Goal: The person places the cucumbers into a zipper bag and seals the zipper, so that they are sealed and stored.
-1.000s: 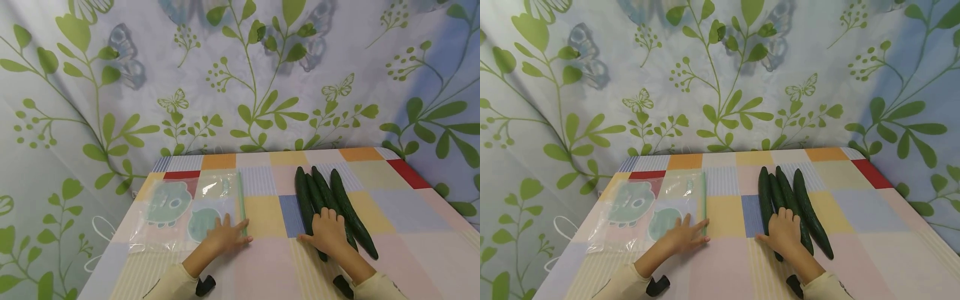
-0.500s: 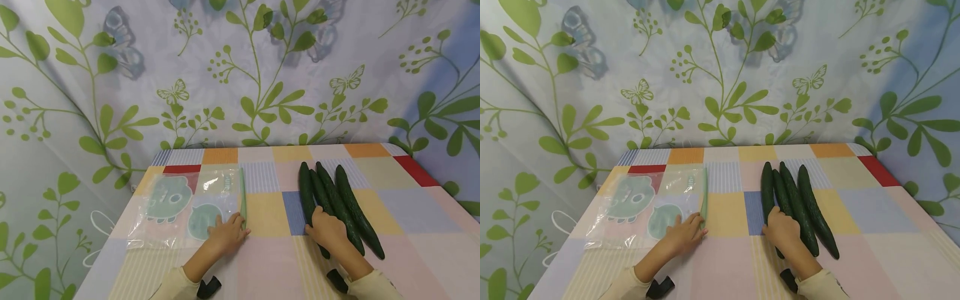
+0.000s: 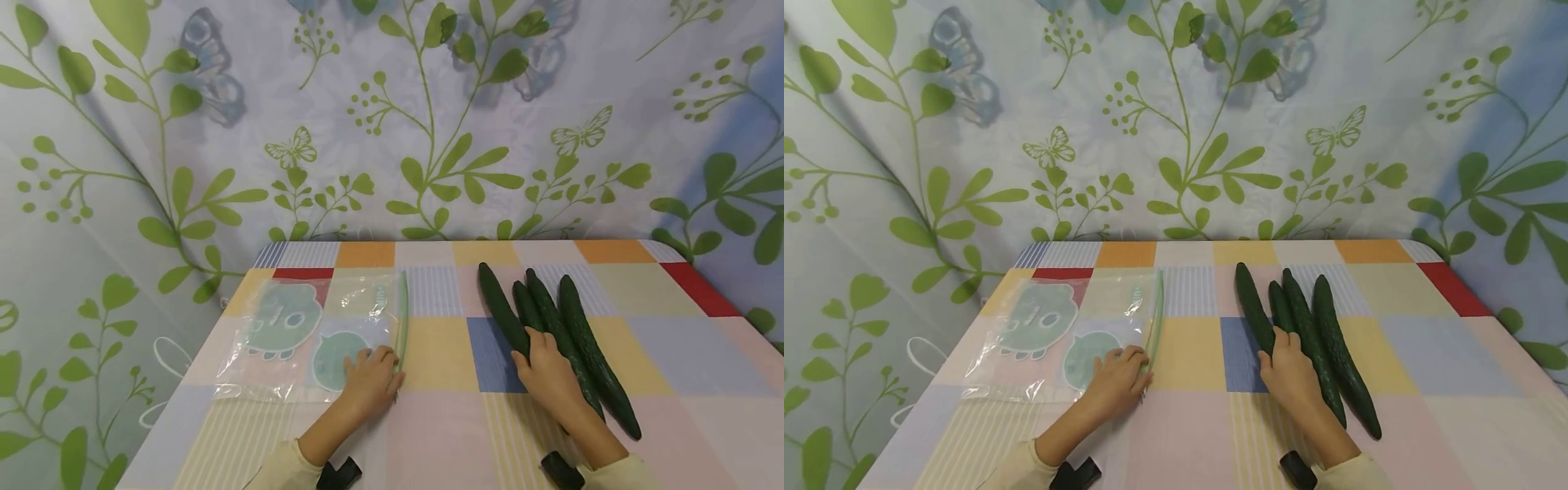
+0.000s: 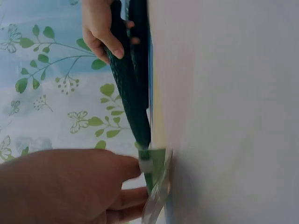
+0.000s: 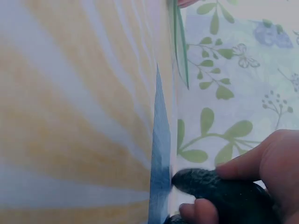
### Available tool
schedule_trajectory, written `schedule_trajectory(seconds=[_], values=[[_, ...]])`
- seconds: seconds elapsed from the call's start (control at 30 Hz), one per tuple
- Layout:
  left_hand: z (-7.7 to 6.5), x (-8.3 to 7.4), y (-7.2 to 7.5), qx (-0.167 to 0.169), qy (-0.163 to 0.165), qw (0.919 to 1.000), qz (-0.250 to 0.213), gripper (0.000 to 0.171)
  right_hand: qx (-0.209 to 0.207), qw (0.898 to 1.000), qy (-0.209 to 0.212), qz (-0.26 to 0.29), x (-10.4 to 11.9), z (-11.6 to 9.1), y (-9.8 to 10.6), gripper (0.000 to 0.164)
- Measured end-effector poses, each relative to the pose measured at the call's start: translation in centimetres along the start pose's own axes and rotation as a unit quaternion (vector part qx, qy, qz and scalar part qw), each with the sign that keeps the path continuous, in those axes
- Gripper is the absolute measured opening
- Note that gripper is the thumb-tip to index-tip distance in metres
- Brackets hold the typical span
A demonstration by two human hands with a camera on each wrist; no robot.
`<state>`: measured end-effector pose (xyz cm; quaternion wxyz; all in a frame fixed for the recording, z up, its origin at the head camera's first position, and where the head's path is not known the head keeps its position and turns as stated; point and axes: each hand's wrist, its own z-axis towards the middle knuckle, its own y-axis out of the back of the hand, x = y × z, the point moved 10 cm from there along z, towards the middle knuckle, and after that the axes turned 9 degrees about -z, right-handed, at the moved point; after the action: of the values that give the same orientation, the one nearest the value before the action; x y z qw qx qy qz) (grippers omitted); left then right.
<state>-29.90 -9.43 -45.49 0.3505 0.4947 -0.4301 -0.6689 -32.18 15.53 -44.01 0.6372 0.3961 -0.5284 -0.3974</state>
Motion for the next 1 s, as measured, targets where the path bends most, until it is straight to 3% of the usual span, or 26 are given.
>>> schedule_trajectory(seconds=[0.17,0.4,0.7,0.87,1.0], values=[[0.6,-0.1,0.6,-0.032,-0.006,0.9995,-0.007,0.024,-0.032,0.999,0.019,0.021,0.0,0.2,0.7,0.055],[0.4,0.2,0.9,-0.062,-0.001,0.9981,-0.005,0.018,-0.049,0.996,0.063,0.048,0.1,0.1,0.6,0.054],[0.4,0.4,1.3,-0.091,-0.006,0.9957,0.013,0.016,-0.077,0.982,0.161,0.067,1.8,-0.8,1.0,0.049],[0.1,-0.1,2.0,-0.131,-0.035,0.9905,0.025,0.016,-0.08,0.974,0.197,0.08,2.7,-1.2,0.9,0.046],[-0.2,-0.1,2.2,-0.162,-0.058,0.9843,0.041,0.016,-0.071,0.974,0.204,0.073,3.1,-1.3,0.6,0.045]])
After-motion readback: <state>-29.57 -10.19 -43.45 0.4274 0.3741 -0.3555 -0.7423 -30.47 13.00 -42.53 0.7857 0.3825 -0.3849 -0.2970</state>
